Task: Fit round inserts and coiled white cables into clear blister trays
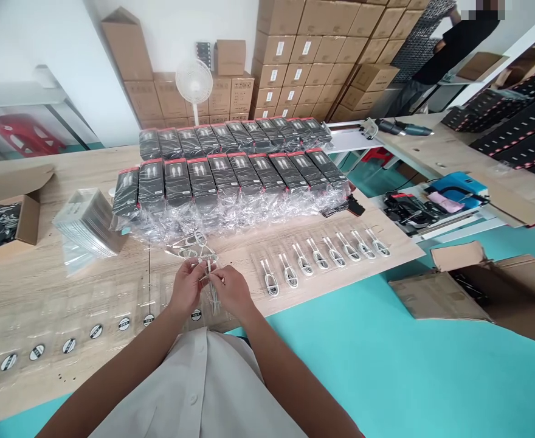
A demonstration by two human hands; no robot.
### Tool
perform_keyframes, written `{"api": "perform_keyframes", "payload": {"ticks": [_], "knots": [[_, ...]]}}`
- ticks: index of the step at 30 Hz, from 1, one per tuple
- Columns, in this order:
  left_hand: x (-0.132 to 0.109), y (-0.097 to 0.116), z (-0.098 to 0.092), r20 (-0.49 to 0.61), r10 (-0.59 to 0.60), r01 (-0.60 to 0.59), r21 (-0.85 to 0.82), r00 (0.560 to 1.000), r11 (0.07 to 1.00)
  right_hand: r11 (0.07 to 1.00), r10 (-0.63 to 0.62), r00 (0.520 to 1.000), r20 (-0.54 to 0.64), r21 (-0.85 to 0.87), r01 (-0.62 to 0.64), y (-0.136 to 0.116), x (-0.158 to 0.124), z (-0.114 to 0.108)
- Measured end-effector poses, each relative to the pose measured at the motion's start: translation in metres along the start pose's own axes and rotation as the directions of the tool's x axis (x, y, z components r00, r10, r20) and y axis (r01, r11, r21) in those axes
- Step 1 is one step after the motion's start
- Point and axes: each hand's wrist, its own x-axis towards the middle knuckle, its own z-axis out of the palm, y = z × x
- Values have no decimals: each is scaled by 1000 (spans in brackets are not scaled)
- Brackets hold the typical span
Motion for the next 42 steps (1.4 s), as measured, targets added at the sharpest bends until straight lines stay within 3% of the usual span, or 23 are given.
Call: {"api": "perform_keyframes", "payload": {"ticks": [4,7,12,16,20,28,35,39,42], "knots": [[0,1,-2,9,-11,11,24,1000,1000,1000,14,1000,-10,8,-14,0,1,0],[0,3,-5,57,-48,46,44,997,998,987,-6,999,-46,-162,-1,-2,2,-4],[-1,4,-5,134,-103,90,97,986,991,902,-64,996,67,-423,87,-9,3,-14],[-3,3,3,74,-67,59,115,995,992,866,-55,994,91,-491,93,-16,3,-15],[-4,2,9,35,-39,36,86,999,996,860,15,999,47,-510,11,-20,0,-13],[1,6,6,-70,-10,3,-91,998,996,935,8,999,33,-355,4,-5,-17,-16],[7,3,8,-62,-63,49,-192,996,980,998,6,998,-55,59,-3,14,-19,-11],[8,9,9,-28,-107,97,-244,994,965,998,-38,986,-161,38,45,22,-20,-5],[6,12,8,-50,-128,108,-284,991,953,999,34,967,-254,31,-27,26,-23,-4]]}}
